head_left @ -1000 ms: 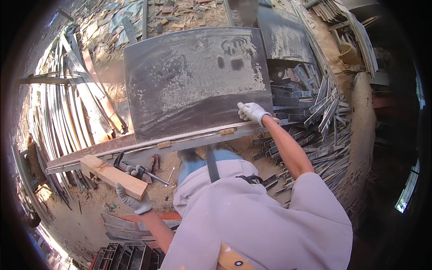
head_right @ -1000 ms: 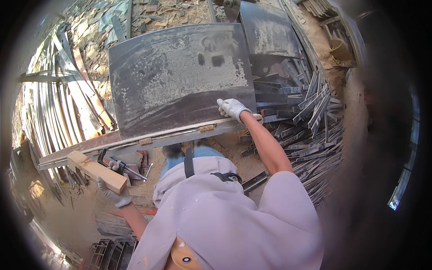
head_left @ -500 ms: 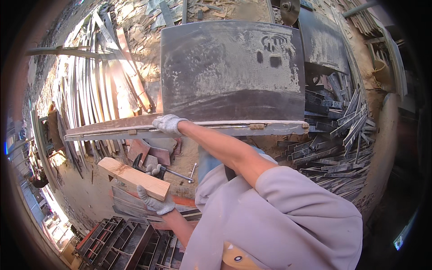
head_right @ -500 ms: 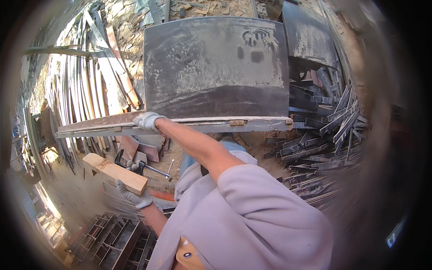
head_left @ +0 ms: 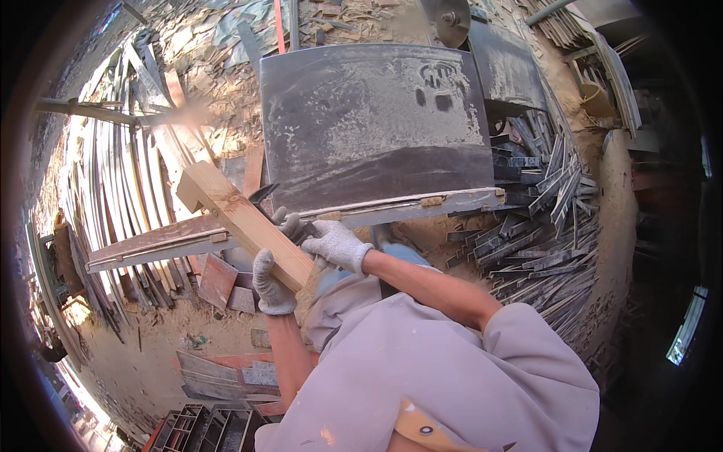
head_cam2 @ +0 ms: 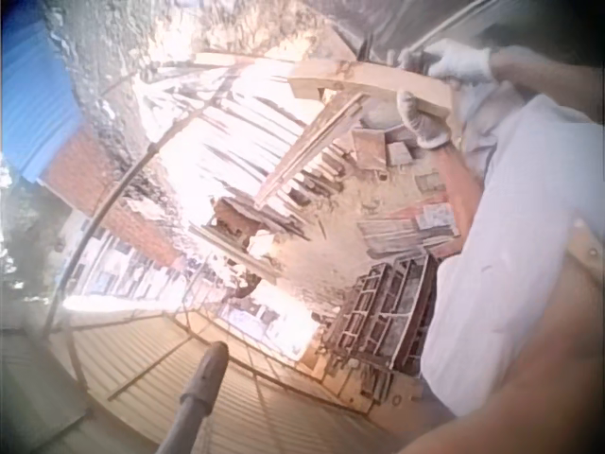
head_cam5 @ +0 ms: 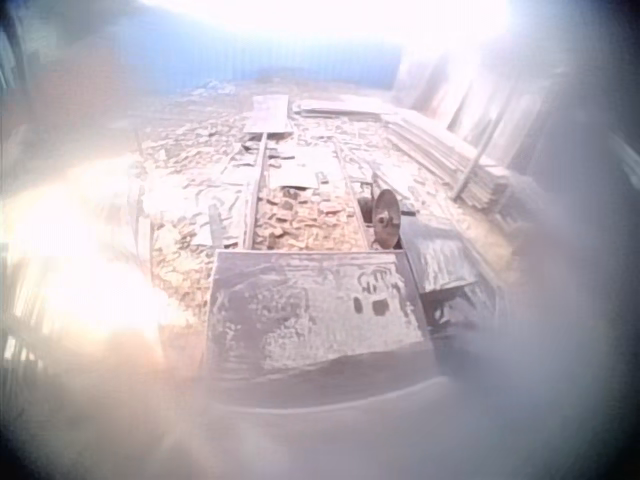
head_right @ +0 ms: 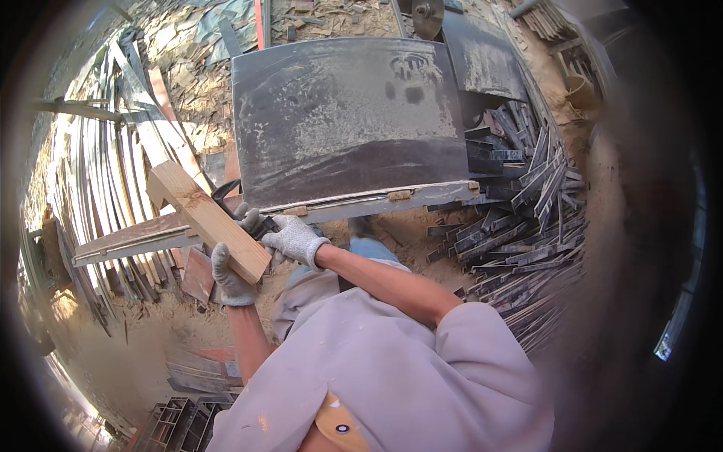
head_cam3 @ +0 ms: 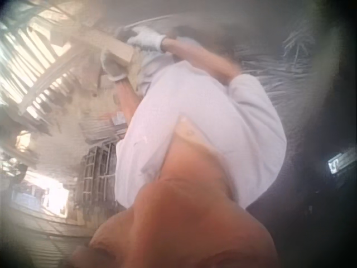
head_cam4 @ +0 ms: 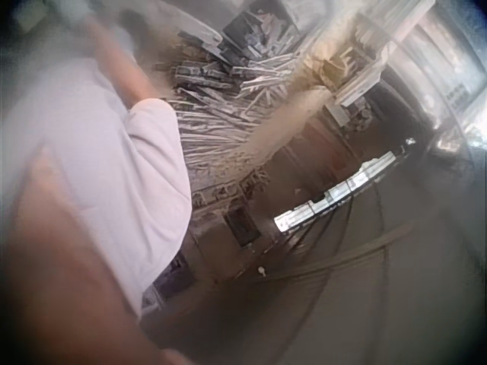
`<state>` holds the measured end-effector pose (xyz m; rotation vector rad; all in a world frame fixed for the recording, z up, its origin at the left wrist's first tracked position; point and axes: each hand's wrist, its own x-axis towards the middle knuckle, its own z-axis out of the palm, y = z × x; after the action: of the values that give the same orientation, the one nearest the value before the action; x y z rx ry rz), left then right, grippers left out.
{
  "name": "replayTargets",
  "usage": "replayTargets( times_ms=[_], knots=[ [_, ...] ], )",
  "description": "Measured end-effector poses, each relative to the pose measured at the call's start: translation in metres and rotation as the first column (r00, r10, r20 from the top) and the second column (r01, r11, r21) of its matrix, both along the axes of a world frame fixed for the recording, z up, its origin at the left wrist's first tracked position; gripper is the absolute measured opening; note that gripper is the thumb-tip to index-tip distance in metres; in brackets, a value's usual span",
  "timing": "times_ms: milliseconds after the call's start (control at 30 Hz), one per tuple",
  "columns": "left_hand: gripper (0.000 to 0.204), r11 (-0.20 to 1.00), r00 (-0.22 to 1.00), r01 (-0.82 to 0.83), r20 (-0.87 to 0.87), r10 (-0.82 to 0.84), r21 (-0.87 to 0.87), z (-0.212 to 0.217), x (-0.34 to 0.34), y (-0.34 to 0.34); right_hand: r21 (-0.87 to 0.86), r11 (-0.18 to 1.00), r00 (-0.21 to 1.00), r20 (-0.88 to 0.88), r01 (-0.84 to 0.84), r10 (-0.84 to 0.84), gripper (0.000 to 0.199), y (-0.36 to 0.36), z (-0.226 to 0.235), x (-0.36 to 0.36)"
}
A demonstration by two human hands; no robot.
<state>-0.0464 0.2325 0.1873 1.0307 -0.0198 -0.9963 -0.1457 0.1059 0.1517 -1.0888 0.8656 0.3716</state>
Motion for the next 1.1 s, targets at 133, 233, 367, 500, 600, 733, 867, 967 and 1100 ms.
replayTargets(
  times_ms=[133,233,367,500,600,733,867,967,1100],
  knots=[
    [0.091,0.959,0.958,0.282,-0.048,-0.283,-0.016,-0.029,0.024,-0.010,-0.267,0.891,0.927,0.036,0.368,-0.373,0.019,0.006,-0.007,-0.040],
    [0.075,0.931,0.932,0.361,-0.036,-0.360,0.047,-0.038,0.042,-0.015,-0.433,0.838,0.903,-0.109,0.333,-0.416,0.021,-0.005,-0.005,-0.097],
    [0.073,0.608,0.624,0.487,0.237,-0.745,0.627,-0.101,0.095,0.003,-0.567,0.722,0.798,-0.176,0.397,-0.577,0.020,0.009,-0.028,-0.167],
    [0.073,0.464,0.263,0.311,0.394,-0.881,0.830,-0.095,0.103,-0.009,-0.552,0.724,0.750,-0.243,0.415,-0.615,0.019,0.018,-0.036,-0.208],
    [0.075,0.386,-0.030,0.180,0.397,-0.917,0.905,-0.082,0.100,-0.030,-0.487,0.747,0.733,-0.273,0.453,-0.623,0.018,0.017,-0.039,-0.222],
    [0.075,0.281,-0.244,0.128,0.305,-0.920,0.951,-0.102,0.099,-0.052,-0.500,0.790,0.776,-0.314,0.355,-0.547,0.017,0.001,-0.050,-0.229],
    [0.068,0.149,-0.334,0.143,0.189,-0.923,0.978,-0.119,0.100,-0.067,-0.473,0.825,0.852,-0.249,0.309,-0.461,0.015,-0.013,-0.081,-0.234],
    [0.049,0.116,-0.194,0.220,0.160,-0.968,0.969,-0.090,0.082,-0.075,-0.446,0.828,0.857,-0.215,0.340,-0.468,0.014,-0.014,-0.064,-0.225],
    [0.037,0.113,-0.380,0.032,0.117,-0.918,0.993,-0.121,0.079,-0.086,-0.329,0.813,0.842,-0.087,0.480,-0.532,0.009,-0.008,-0.093,-0.242]
  ],
)
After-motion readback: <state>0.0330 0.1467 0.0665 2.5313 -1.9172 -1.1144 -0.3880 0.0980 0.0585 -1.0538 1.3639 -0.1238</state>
